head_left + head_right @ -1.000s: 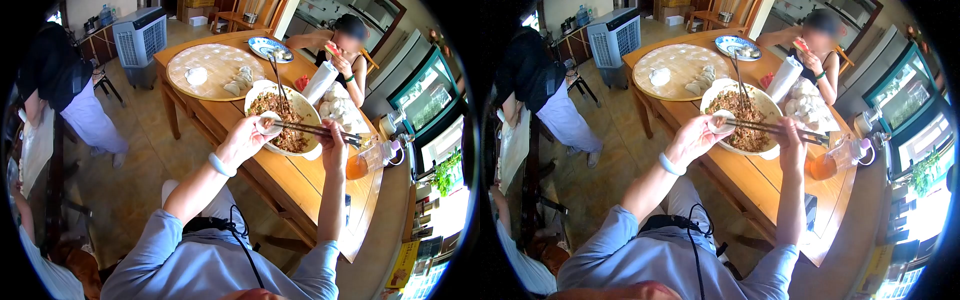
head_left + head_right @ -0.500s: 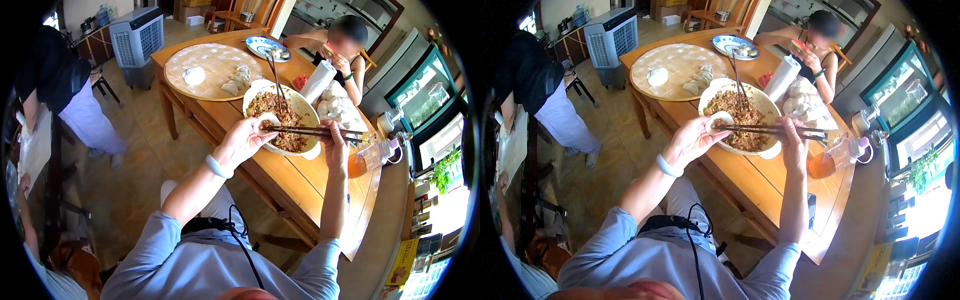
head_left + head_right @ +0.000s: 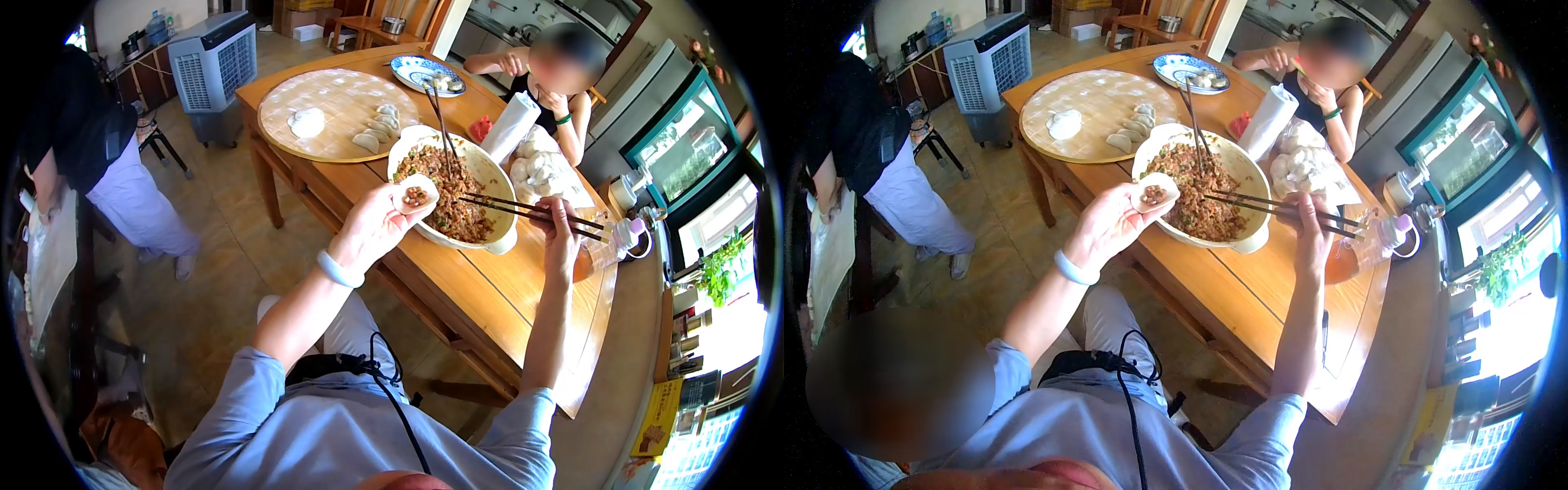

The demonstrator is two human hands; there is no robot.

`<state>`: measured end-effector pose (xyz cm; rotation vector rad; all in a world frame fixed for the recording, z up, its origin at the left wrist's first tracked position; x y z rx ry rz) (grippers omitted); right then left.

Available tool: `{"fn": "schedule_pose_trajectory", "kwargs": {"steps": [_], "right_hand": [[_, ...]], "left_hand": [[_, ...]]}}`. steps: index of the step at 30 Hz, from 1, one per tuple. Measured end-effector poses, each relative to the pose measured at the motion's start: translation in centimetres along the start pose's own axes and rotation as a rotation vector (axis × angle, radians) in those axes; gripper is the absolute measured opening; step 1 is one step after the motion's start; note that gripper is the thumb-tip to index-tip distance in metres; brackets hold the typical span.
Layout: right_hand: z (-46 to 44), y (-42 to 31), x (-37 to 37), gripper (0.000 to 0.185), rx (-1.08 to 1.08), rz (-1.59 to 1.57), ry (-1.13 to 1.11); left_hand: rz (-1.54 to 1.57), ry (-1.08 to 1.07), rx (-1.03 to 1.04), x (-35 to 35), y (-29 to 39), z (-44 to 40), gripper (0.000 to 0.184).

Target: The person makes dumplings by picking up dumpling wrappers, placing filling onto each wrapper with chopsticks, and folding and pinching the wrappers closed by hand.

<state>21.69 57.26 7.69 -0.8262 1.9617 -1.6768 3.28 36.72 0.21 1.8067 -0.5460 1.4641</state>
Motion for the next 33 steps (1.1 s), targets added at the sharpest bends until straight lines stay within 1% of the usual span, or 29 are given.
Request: {"fn": "schedule_pose_trajectory", "kwargs": {"steps": [3, 7, 10, 11, 14, 17, 23, 26, 29, 31, 33], "right_hand": [[0.6, 0.7, 0.4, 0.028, 0.01, 0.074, 0.029], [0.7, 1.2, 0.8, 0.03, 0.012, 0.02, -0.008], [1.3, 1.4, 1.7, 0.032, 0.011, 0.066, -0.045], [1.4, 1.8, 2.2, 0.033, 0.003, 0.125, -0.064], [1.8, 1.8, 3.1, 0.034, -0.049, 0.192, -0.035], [1.5, 2.7, 2.3, 0.035, -0.009, 0.099, 0.046], [0.8, 4.8, 0.0, 0.031, 0.076, -0.234, 0.111], [0.9, 4.0, 0.4, 0.028, 0.055, -0.311, 0.135], [0.8, 3.8, 0.2, 0.026, 0.071, -0.361, 0.132], [0.6, 4.2, -0.2, 0.025, 0.111, -0.414, 0.154], [0.3, 4.3, -0.4, 0.027, 0.104, -0.462, 0.137]], "left_hand": [[0.002, 0.002, -0.005, -0.3, 0.1, -0.1, 0.031], [0.01, -0.011, -0.007, -0.6, 0.4, -0.1, 0.03], [-0.012, 0.0, 0.001, -0.8, 0.7, -0.2, 0.029], [-0.023, 0.013, 0.002, -0.8, 0.7, -0.1, 0.029], [-0.043, 0.04, -0.004, -0.2, 0.7, 0.1, 0.025], [-0.063, 0.037, 0.014, -0.5, 0.7, -0.1, 0.029], [-0.091, -0.022, 0.02, -0.8, 0.8, -0.5, 0.029], [-0.088, -0.065, 0.026, -1.1, 0.6, -0.9, 0.029], [-0.099, 0.012, 0.021, -0.2, 0.5, -0.4, 0.023], [-0.091, 0.012, 0.007, -0.6, 0.4, -0.4, 0.023], [-0.091, 0.011, 0.005, -0.6, 0.3, -0.7, 0.024]]}}
Point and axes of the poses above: each hand's wrist, its own z-axis away from the middle knuckle, its own x-axis out of the palm, y = z × x, the point moved 6 cm from there along -z, towards the middle knuckle, and after that the axes turned 14 degrees about x, right-handed, at the moved point
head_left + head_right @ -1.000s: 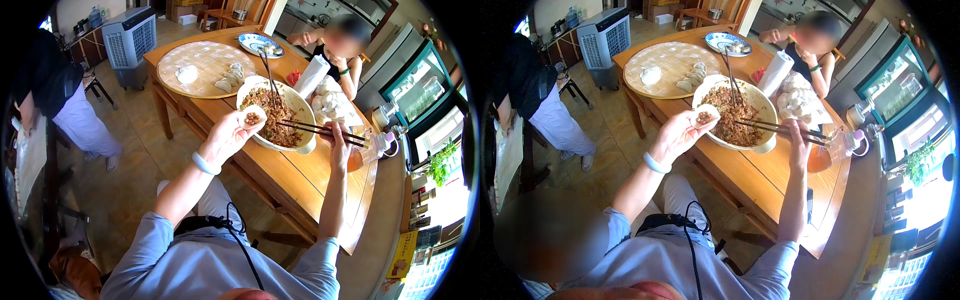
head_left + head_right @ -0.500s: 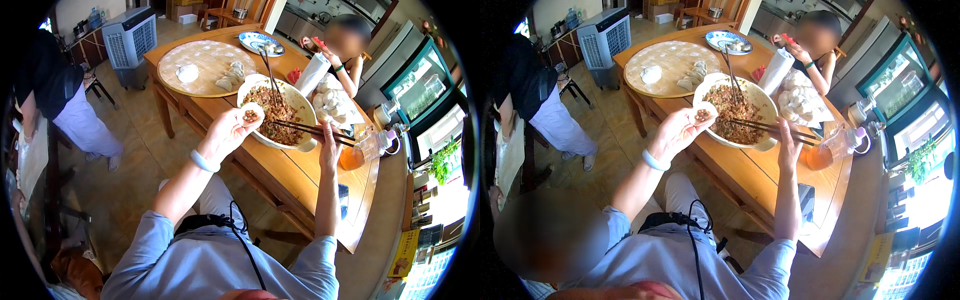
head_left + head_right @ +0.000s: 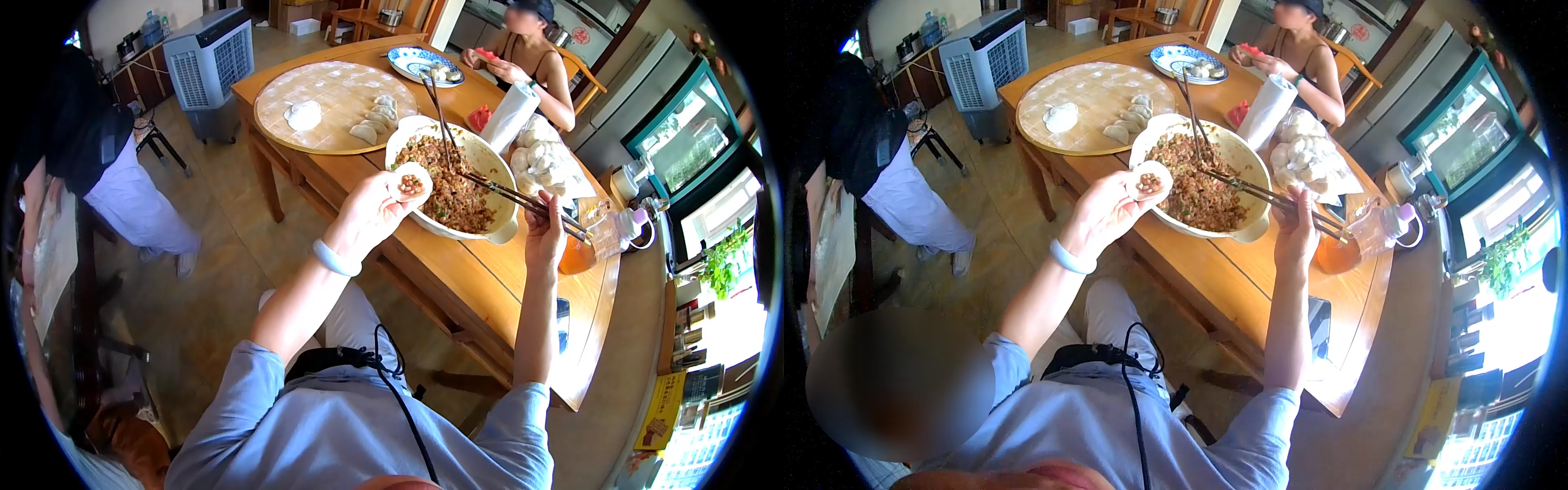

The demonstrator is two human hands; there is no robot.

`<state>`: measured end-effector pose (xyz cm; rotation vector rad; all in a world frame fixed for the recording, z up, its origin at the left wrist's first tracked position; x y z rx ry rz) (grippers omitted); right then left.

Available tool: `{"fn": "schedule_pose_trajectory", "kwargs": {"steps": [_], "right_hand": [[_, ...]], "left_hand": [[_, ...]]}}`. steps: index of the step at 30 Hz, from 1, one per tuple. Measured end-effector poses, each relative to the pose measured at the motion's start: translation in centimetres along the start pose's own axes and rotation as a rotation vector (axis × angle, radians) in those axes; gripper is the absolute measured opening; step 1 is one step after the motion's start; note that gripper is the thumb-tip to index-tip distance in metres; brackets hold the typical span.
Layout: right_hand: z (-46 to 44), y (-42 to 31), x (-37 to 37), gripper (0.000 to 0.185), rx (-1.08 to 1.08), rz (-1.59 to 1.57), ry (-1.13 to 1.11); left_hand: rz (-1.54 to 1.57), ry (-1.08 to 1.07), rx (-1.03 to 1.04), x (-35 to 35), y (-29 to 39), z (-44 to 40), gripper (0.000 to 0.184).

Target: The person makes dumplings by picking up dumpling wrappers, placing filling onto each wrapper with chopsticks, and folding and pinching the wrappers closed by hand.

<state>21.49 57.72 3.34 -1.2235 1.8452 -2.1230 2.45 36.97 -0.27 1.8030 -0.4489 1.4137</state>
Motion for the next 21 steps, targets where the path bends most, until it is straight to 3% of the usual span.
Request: {"fn": "schedule_pose_trajectory", "kwargs": {"steps": [10, 14, 21], "right_hand": [[0.9, -0.7, 3.4, 0.024, 0.076, -0.121, -0.186], [1.2, -0.6, 4.3, 0.025, 0.016, 0.228, -0.141], [1.2, -2.0, 4.8, 0.025, -0.016, 0.132, -0.251]], "left_hand": [[-0.002, -0.023, -0.01, 0.3, -1.4, -0.3, 0.03], [0.031, 0.02, -0.035, 0.8, -1.7, 0.2, 0.029], [0.083, 0.007, -0.05, 0.5, -1.7, 0.1, 0.031]]}}
Point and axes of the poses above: each hand's wrist, its own z-axis away from the middle knuckle, its own x-axis out of the palm, y = z × x, the point moved 6 cm from there along -z, towards the middle knuckle, and after that the axes turned 14 degrees about x, right-handed, at the moved point
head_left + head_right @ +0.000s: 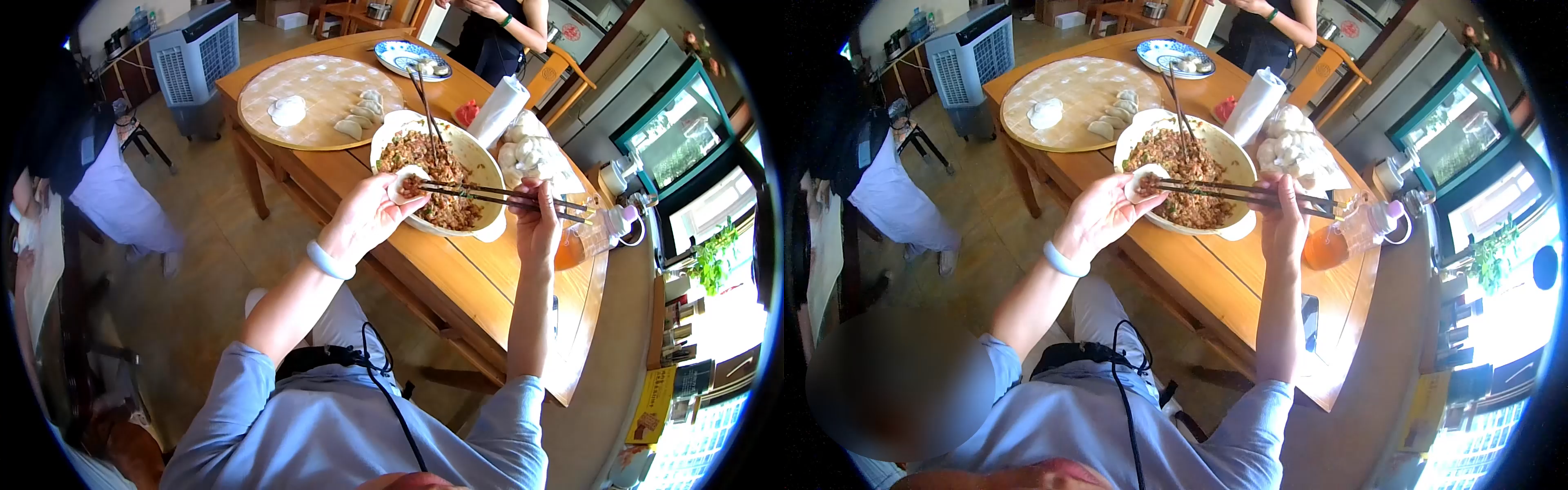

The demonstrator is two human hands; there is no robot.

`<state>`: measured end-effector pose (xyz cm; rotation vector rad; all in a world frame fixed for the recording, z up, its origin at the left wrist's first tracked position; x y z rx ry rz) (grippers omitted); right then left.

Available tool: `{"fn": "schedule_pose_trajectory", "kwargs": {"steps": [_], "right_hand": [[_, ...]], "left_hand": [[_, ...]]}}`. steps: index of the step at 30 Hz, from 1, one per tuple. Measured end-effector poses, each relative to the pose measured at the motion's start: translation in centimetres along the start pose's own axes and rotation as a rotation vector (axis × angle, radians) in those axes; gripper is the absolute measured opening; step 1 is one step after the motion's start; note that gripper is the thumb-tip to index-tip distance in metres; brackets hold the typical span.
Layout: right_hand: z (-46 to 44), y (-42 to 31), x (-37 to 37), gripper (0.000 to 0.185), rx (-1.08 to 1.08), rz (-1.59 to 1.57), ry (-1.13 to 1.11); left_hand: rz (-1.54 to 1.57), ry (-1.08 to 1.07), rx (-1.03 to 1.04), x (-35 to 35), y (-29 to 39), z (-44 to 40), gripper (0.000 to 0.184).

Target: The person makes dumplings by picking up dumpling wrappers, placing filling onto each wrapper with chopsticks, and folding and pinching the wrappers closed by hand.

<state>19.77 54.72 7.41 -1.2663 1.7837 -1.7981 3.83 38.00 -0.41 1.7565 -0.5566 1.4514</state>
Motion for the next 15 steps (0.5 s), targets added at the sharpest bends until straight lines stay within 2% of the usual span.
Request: {"fn": "schedule_pose_trajectory", "kwargs": {"steps": [8, 15], "right_hand": [[-0.3, -0.1, 0.0, 0.028, -0.012, 0.146, 0.024], [-0.5, 0.1, -0.6, 0.026, 0.025, -0.028, 0.026]], "left_hand": [[0.041, -0.061, -0.061, 0.7, -0.6, 0.4, 0.033], [0.066, -0.043, -0.07, 0.9, -0.8, 0.6, 0.034]]}}
Point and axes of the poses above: each hand's wrist, its own z-axis away from the middle knuckle, its own x-axis out of the palm, y = z × x, the point moved 6 cm from there along -z, towards the middle knuckle, and after that the axes turned 14 degrees about x, right-handed, at the moved point
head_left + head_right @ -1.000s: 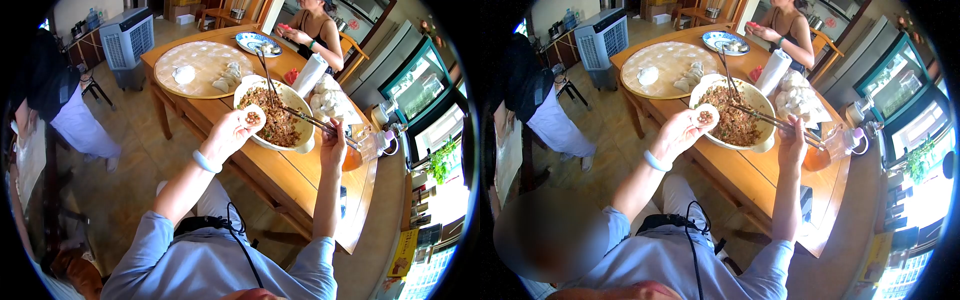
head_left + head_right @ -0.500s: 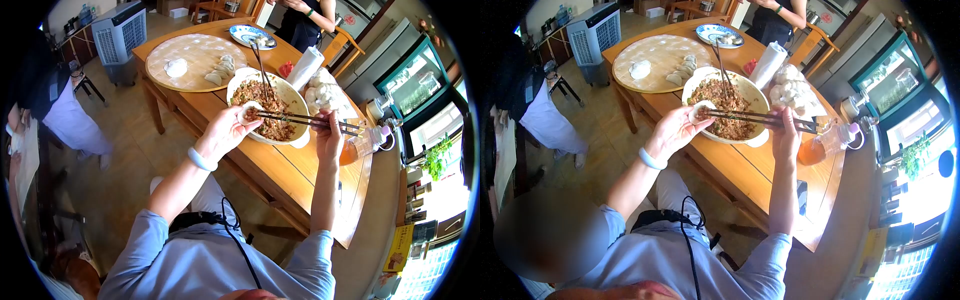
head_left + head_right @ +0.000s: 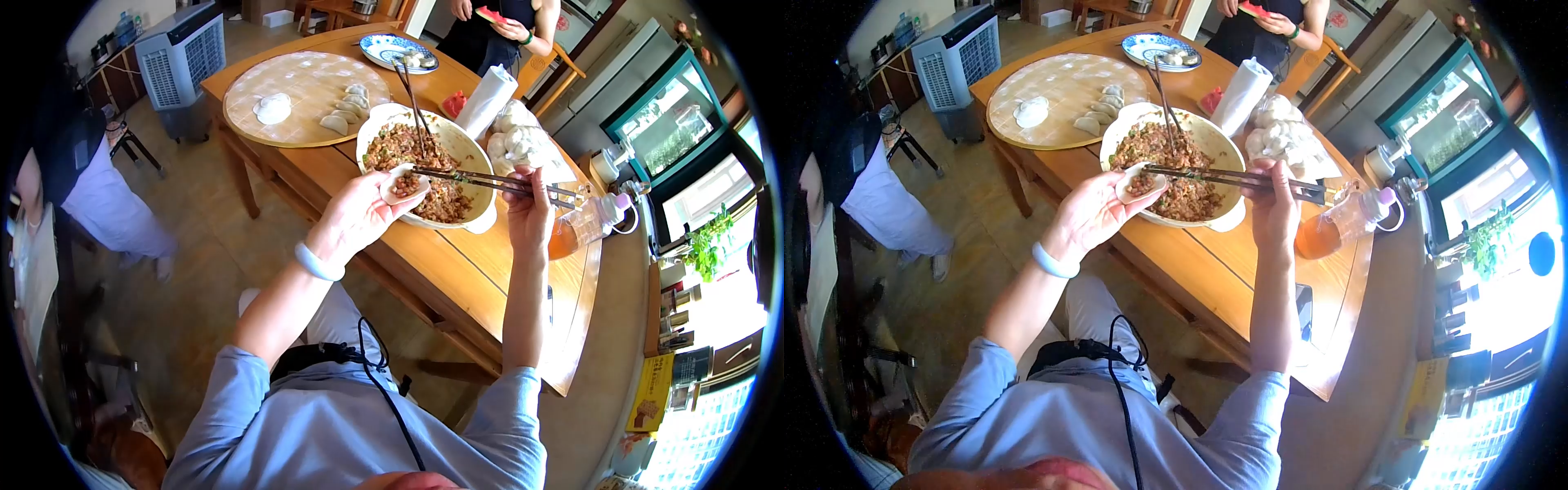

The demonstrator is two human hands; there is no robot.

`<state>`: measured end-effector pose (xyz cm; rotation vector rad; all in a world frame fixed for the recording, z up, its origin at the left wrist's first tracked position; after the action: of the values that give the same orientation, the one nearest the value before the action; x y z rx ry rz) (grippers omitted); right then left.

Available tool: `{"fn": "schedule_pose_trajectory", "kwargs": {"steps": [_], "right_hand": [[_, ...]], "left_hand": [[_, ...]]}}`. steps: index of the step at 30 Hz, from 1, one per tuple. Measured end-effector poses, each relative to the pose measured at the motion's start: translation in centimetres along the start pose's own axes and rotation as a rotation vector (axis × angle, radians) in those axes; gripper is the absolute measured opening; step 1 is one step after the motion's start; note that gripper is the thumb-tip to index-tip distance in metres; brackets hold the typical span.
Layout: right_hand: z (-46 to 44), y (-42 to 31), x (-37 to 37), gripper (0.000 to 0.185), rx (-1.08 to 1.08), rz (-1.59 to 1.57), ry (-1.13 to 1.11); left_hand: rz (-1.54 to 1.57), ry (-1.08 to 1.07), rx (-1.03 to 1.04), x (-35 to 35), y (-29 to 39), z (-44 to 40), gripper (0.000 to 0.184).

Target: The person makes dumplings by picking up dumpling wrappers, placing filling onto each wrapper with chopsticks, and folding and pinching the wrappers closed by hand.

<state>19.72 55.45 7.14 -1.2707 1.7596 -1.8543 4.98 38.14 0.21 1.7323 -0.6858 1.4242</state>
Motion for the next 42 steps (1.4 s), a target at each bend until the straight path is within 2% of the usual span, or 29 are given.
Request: {"fn": "schedule_pose_trajectory", "kwargs": {"steps": [2, 7, 10, 14, 15, 19, 22, 26, 27, 28, 30, 32, 34, 35, 38, 42], "right_hand": [[0.0, 0.4, -0.3, 0.026, 0.006, 0.066, 0.03], [0.3, 1.0, -0.4, 0.026, 0.04, -0.044, 0.035], [0.2, 1.5, -0.6, 0.026, 0.092, 0.031, 0.038], [0.6, 0.8, 0.0, 0.025, 0.024, 0.074, 0.066], [0.4, 1.1, 0.2, 0.025, 0.062, 0.067, 0.029], [0.8, 0.2, 0.4, 0.025, -0.004, 0.028, 0.029], [0.6, 0.9, 0.2, 0.024, 0.043, 0.086, 0.063], [0.6, -0.3, -1.9, 0.022, -0.055, -0.088, 0.111], [0.8, -0.9, -2.3, 0.023, -0.058, -0.036, 0.086], [1.3, -1.6, -3.3, 0.025, -0.11, 0.139, 0.31], [1.9, -2.2, -3.5, 0.028, -0.153, 0.44, 0.366], [2.3, -0.9, -3.5, 0.028, -0.087, 0.588, 0.341], [2.6, 1.5, -3.0, 0.028, -0.037, 0.573, 0.322], [2.9, 2.7, -3.2, 0.028, -0.018, 0.531, 0.395], [3.9, 3.8, -4.5, 0.031, -0.073, 0.594, 0.467], [6.7, 5.4, -3.9, 0.023, 0.076, 0.443, 0.377]], "left_hand": [[-0.01, 0.016, -0.003, 0.5, 0.1, 0.4, 0.034], [-0.015, -0.022, 0.022, 0.2, 0.0, 0.2, 0.033], [-0.014, -0.011, 0.003, 0.1, -0.2, 0.4, 0.032], [-0.023, -0.002, -0.005, 0.1, -0.1, 0.5, 0.032], [-0.077, 0.016, 0.022, 0.2, 0.0, 0.6, 0.032], [-0.023, -0.045, -0.004, 0.3, 0.0, 0.6, 0.032], [-0.075, 0.029, 0.042, 0.6, 0.4, 1.0, 0.032], [-0.03, -0.003, 0.014, -0.2, 0.5, 1.1, 0.034], [-0.014, 0.013, 0.023, -0.1, 0.7, 1.3, 0.034], [0.0, 0.029, 0.039, 0.0, 0.9, 1.6, 0.035], [-0.027, 0.053, 0.053, 0.1, 1.4, 2.1, 0.028], [-0.04, 0.061, 0.071, 0.2, 1.5, 2.5, 0.026], [-0.043, 0.053, 0.089, 0.3, 1.5, 2.9, 0.026], [-0.036, 0.049, 0.084, 0.3, 1.4, 3.2, 0.026], [-0.022, 0.033, 0.078, 0.8, 1.4, 3.9, 0.026], [-0.016, 0.009, 0.076, 0.7, 1.9, 5.0, 0.032]]}}
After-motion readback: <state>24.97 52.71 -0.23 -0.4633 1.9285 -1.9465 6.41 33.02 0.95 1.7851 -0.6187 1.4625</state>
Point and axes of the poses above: each hand's wrist, its own z-axis away from the middle knuckle, its own x-axis out of the palm, y = z × x, the point moved 6 cm from there along -z, towards the middle knuckle, and after that the axes turned 14 degrees about x, right-handed, at the moved point
